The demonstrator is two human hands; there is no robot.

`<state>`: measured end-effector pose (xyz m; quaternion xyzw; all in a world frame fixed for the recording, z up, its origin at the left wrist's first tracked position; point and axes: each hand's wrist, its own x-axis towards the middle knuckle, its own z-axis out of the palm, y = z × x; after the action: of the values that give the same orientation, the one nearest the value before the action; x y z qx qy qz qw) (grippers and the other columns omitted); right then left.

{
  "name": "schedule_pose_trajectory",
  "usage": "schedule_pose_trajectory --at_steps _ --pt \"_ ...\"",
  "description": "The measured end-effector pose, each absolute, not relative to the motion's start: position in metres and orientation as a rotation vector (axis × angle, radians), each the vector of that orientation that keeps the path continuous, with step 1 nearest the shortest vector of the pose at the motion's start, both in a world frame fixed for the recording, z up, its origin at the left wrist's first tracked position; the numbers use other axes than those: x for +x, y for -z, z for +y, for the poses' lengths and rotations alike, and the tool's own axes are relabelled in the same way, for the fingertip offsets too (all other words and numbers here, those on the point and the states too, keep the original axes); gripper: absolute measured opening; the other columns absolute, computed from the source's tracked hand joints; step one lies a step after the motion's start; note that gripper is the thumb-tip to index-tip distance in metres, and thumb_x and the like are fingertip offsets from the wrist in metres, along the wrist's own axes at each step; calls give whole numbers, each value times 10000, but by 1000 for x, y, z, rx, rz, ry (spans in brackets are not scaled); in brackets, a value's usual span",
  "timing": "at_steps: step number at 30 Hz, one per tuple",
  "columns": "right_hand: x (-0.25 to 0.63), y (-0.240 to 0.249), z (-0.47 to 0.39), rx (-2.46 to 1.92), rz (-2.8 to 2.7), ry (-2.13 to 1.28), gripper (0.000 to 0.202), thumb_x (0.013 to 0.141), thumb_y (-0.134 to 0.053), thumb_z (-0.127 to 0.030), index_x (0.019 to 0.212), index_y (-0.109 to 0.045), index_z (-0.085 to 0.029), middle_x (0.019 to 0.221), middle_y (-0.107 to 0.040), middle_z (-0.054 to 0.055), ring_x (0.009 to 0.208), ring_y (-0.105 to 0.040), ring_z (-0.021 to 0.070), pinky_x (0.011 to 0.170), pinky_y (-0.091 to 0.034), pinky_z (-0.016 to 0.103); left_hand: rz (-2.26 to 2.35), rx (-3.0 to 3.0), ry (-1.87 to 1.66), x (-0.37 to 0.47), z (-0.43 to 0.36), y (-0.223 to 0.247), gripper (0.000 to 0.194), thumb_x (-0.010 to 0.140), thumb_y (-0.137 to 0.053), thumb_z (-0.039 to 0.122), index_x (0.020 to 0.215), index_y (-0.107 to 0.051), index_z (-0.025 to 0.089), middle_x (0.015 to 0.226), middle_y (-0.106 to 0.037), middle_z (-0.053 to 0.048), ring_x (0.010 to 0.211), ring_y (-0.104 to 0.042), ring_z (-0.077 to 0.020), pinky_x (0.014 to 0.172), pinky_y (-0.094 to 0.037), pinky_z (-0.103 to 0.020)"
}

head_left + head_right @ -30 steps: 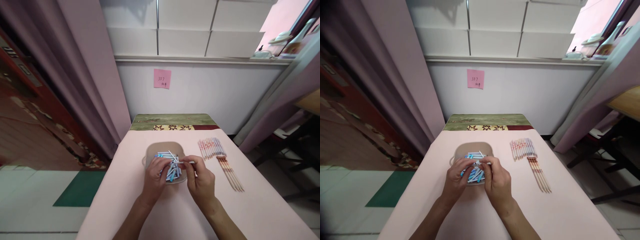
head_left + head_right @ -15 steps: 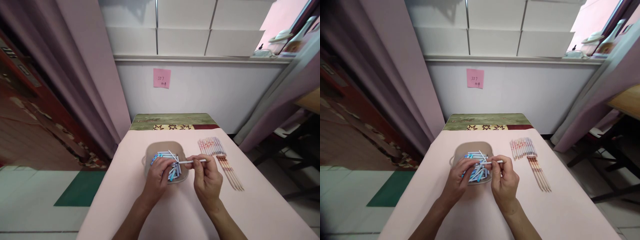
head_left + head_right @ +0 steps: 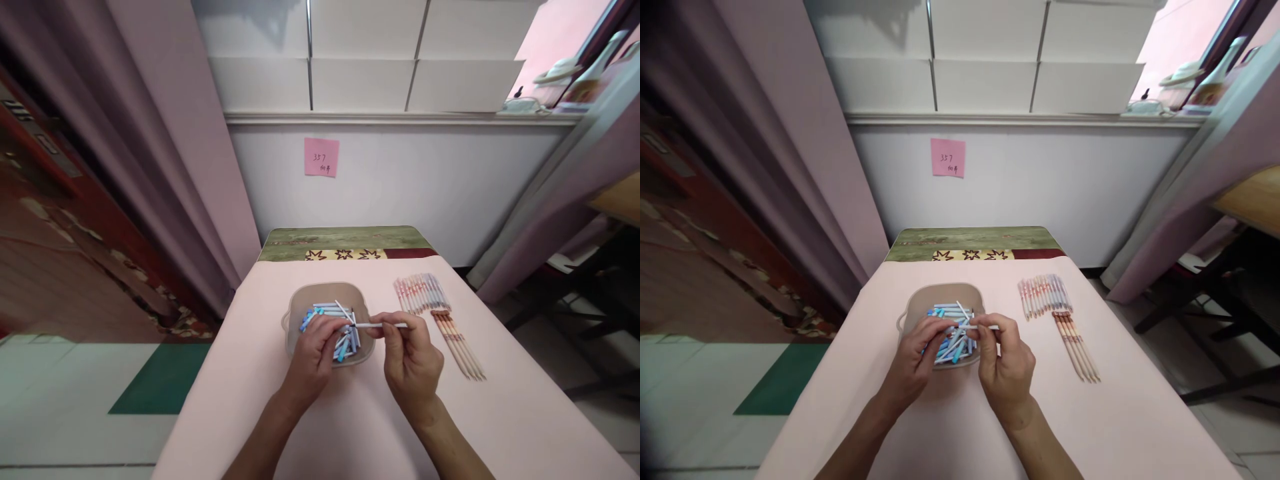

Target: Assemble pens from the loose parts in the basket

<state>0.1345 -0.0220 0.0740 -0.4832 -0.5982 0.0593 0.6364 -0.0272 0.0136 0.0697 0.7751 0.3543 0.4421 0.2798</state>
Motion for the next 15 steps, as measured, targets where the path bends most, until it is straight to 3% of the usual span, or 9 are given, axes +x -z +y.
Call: schedule_pose_trajectory --at_steps 4,15 --pt "136 -73 -21 -1116 -1367 -128 92 922 -499 -173 980 -557 -213 884 -709 24 678 -725 139 554 -563 191 950 2064 -1183 -26 14 -69 254 930 -439 171 1071 -643 225 1023 -662 -79 976 -604 -208 866 -481 -365" --pt "144 -73 -13 -1159 -1272 -403 86 943 -486 -287 959 -517 -209 842 -706 29 717 -716 149 637 -581 235 955 2071 -1153 -20 20 -65 243 927 -440 166 1050 -645 208 1007 -660 -80 975 -595 -204 870 -467 -364"
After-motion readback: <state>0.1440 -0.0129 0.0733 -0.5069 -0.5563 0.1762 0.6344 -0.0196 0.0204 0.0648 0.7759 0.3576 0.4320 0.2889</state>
